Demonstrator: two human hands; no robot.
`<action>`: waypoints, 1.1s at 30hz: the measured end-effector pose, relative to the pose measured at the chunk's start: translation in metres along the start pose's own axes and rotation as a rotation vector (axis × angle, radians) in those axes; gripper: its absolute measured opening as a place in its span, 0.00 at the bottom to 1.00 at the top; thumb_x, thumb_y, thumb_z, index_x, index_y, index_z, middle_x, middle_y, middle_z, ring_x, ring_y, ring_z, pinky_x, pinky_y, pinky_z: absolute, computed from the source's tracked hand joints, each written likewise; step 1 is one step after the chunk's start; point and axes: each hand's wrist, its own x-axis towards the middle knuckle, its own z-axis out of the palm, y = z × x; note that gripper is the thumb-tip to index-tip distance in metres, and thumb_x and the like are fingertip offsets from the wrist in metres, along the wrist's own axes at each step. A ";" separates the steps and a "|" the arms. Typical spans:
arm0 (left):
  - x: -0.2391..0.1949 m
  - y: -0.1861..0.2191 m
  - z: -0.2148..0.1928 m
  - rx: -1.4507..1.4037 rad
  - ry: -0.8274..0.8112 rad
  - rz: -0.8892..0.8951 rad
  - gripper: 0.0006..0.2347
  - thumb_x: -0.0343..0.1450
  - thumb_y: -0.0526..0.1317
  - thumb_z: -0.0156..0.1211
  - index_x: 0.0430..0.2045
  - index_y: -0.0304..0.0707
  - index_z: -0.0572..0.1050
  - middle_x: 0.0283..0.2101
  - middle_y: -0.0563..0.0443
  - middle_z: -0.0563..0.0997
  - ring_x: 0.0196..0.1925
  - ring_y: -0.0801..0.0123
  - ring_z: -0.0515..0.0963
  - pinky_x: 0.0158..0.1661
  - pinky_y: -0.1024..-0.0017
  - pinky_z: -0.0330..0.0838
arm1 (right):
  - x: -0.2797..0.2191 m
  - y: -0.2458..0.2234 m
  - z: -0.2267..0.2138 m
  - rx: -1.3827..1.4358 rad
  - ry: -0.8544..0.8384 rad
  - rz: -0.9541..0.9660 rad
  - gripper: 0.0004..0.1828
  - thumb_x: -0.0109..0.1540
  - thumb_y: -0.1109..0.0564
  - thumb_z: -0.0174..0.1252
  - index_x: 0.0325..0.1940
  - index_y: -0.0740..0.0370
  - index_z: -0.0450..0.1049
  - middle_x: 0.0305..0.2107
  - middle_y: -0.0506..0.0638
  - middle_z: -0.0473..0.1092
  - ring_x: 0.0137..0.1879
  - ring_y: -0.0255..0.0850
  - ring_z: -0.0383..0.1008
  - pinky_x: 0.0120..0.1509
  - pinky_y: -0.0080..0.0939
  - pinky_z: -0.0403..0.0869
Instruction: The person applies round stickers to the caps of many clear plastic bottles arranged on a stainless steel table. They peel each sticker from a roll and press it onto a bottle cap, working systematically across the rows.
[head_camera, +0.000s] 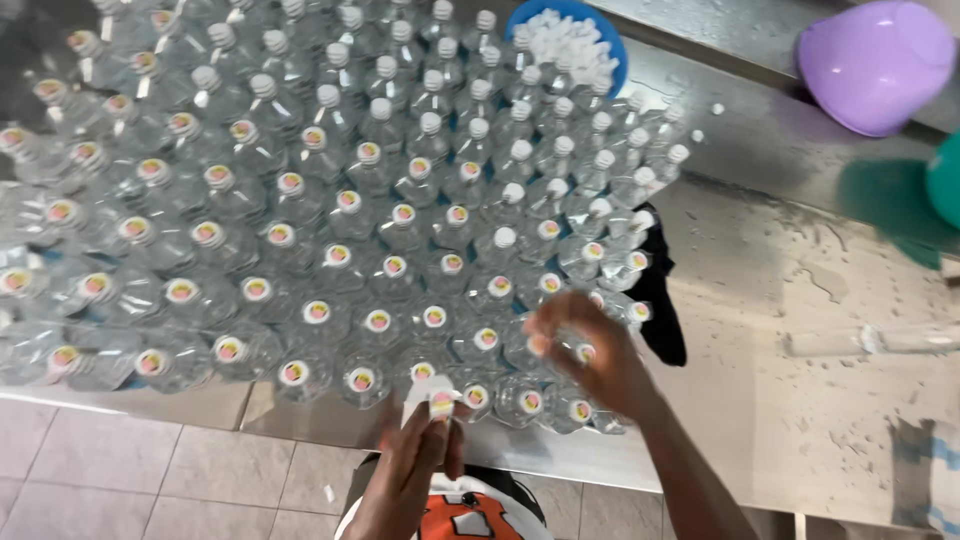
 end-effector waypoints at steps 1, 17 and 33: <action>0.002 0.005 -0.001 0.005 0.010 0.004 0.15 0.84 0.40 0.41 0.47 0.32 0.79 0.28 0.48 0.75 0.30 0.68 0.72 0.41 0.68 0.72 | -0.009 -0.012 0.013 0.007 -0.003 -0.009 0.13 0.68 0.46 0.61 0.49 0.55 0.80 0.46 0.48 0.80 0.53 0.41 0.83 0.58 0.44 0.81; -0.010 0.012 -0.014 0.279 0.050 0.012 0.12 0.79 0.46 0.56 0.44 0.40 0.81 0.28 0.51 0.85 0.31 0.73 0.88 0.36 0.71 0.83 | -0.048 -0.059 0.081 0.086 -0.076 -0.005 0.13 0.68 0.50 0.66 0.53 0.57 0.84 0.46 0.48 0.81 0.55 0.42 0.83 0.58 0.42 0.80; -0.009 0.007 -0.027 0.382 0.005 0.083 0.09 0.78 0.46 0.57 0.38 0.45 0.82 0.31 0.58 0.92 0.27 0.70 0.87 0.35 0.73 0.86 | -0.035 -0.048 0.075 0.526 -0.245 0.226 0.07 0.66 0.57 0.67 0.46 0.60 0.87 0.44 0.52 0.84 0.55 0.43 0.86 0.60 0.40 0.80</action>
